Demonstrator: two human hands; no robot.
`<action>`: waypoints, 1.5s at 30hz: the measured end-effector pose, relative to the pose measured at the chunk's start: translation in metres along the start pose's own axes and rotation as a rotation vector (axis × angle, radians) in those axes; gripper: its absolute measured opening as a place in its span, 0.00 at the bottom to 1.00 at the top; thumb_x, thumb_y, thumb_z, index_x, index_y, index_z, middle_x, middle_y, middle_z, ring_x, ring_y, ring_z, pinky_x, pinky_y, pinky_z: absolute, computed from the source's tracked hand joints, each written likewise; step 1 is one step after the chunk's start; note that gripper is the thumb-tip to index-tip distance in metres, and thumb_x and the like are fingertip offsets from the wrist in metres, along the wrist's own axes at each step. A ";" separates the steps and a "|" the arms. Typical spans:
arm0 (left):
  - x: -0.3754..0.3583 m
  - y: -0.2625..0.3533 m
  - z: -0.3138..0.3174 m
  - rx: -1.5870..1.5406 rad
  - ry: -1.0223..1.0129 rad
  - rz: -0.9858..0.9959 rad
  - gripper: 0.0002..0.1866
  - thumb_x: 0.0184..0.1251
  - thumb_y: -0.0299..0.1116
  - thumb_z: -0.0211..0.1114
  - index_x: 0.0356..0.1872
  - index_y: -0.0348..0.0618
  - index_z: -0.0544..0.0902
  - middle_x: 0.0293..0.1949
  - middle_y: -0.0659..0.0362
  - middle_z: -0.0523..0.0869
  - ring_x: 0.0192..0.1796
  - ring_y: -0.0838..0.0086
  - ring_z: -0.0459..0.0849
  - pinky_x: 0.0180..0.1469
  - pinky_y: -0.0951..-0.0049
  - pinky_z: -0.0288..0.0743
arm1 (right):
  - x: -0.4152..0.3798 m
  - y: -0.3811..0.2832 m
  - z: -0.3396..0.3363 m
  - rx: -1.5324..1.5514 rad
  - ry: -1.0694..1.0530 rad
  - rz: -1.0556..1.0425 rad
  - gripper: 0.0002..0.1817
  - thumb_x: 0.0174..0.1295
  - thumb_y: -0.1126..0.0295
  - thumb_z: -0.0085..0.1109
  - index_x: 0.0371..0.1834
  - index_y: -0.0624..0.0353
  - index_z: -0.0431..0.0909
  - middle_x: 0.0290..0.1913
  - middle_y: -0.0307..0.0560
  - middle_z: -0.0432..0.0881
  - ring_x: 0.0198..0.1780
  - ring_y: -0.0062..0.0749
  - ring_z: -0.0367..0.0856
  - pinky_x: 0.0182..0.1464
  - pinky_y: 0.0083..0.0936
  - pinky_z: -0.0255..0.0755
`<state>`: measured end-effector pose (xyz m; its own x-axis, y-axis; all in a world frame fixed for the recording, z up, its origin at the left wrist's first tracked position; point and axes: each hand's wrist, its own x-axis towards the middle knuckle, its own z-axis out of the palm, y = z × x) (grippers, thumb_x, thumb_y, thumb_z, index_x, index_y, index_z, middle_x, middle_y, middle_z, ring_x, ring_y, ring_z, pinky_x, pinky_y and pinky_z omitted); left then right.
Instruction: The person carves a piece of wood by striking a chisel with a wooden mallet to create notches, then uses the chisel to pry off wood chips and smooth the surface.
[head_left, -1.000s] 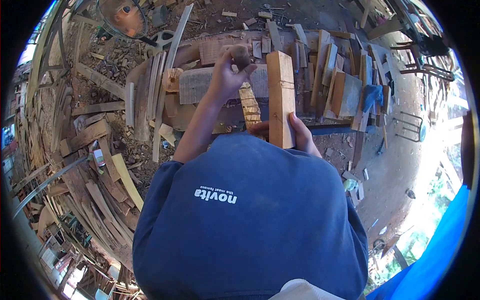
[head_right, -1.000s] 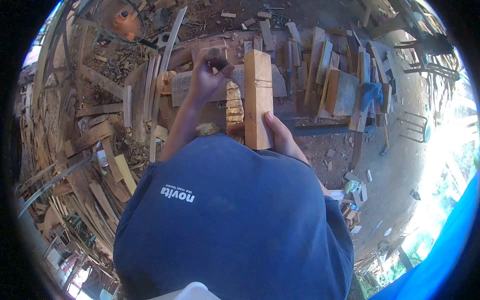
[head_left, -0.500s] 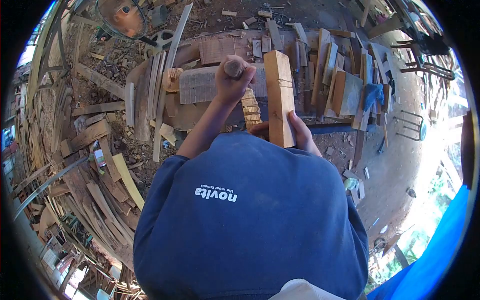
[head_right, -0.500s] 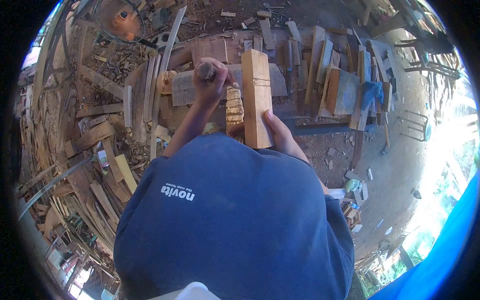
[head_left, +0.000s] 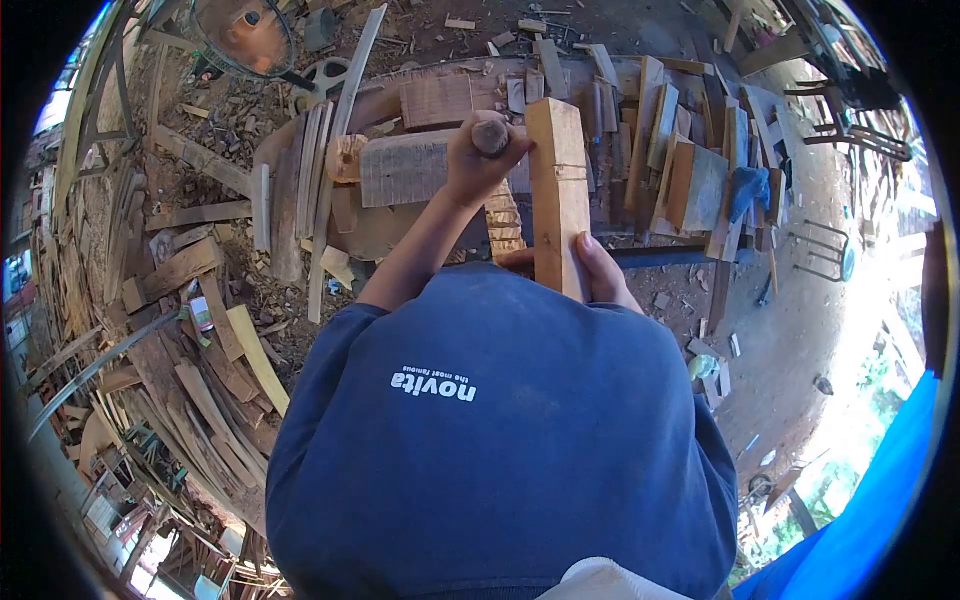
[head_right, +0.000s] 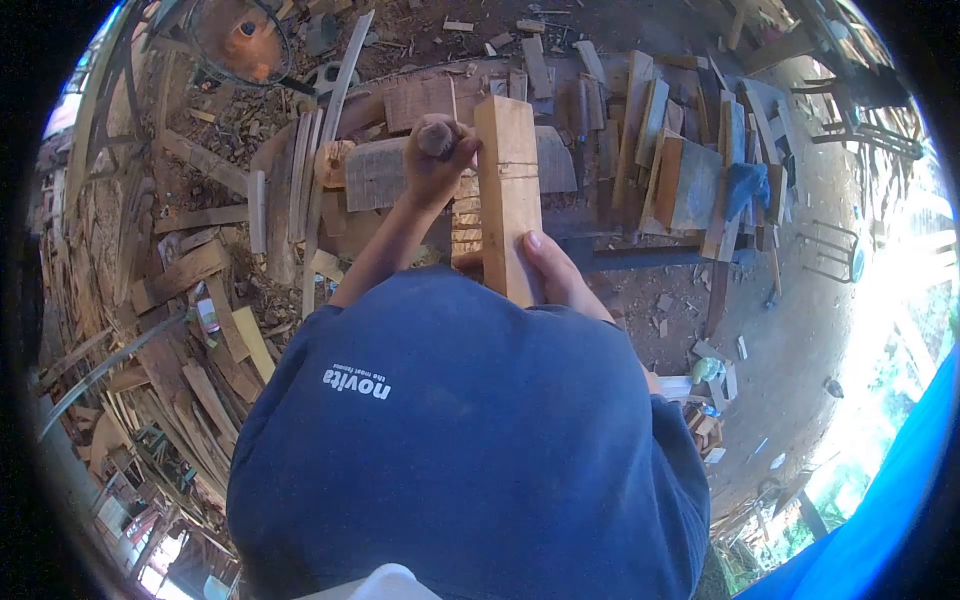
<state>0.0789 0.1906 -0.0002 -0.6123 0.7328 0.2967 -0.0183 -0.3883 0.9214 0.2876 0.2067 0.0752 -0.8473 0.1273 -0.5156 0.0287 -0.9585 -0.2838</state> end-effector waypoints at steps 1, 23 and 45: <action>0.000 0.000 0.000 -0.001 -0.003 -0.002 0.15 0.58 0.27 0.77 0.38 0.42 0.77 0.31 0.63 0.84 0.33 0.82 0.81 0.38 0.79 0.77 | -0.001 0.001 0.001 0.003 0.003 -0.003 0.38 0.71 0.45 0.42 0.73 0.66 0.56 0.60 0.70 0.76 0.61 0.53 0.77 0.66 0.43 0.69; -0.011 0.009 0.007 0.218 -0.001 0.140 0.22 0.51 0.34 0.82 0.39 0.42 0.77 0.29 0.62 0.83 0.32 0.82 0.80 0.35 0.78 0.77 | -0.011 -0.004 0.011 0.023 0.047 -0.021 0.39 0.71 0.44 0.43 0.74 0.64 0.52 0.60 0.71 0.75 0.61 0.54 0.77 0.66 0.43 0.69; -0.008 0.027 0.017 0.287 -0.358 0.001 0.08 0.59 0.23 0.72 0.35 0.41 0.79 0.33 0.61 0.83 0.35 0.79 0.81 0.40 0.76 0.77 | -0.066 -0.080 0.100 -1.295 0.454 -0.900 0.25 0.66 0.65 0.61 0.61 0.64 0.64 0.47 0.54 0.78 0.47 0.38 0.79 0.47 0.30 0.73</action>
<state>0.0962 0.1835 0.0269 -0.2994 0.8992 0.3189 0.2324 -0.2554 0.9385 0.2883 0.2495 0.2133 -0.6267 0.7765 0.0658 0.2382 0.2712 -0.9326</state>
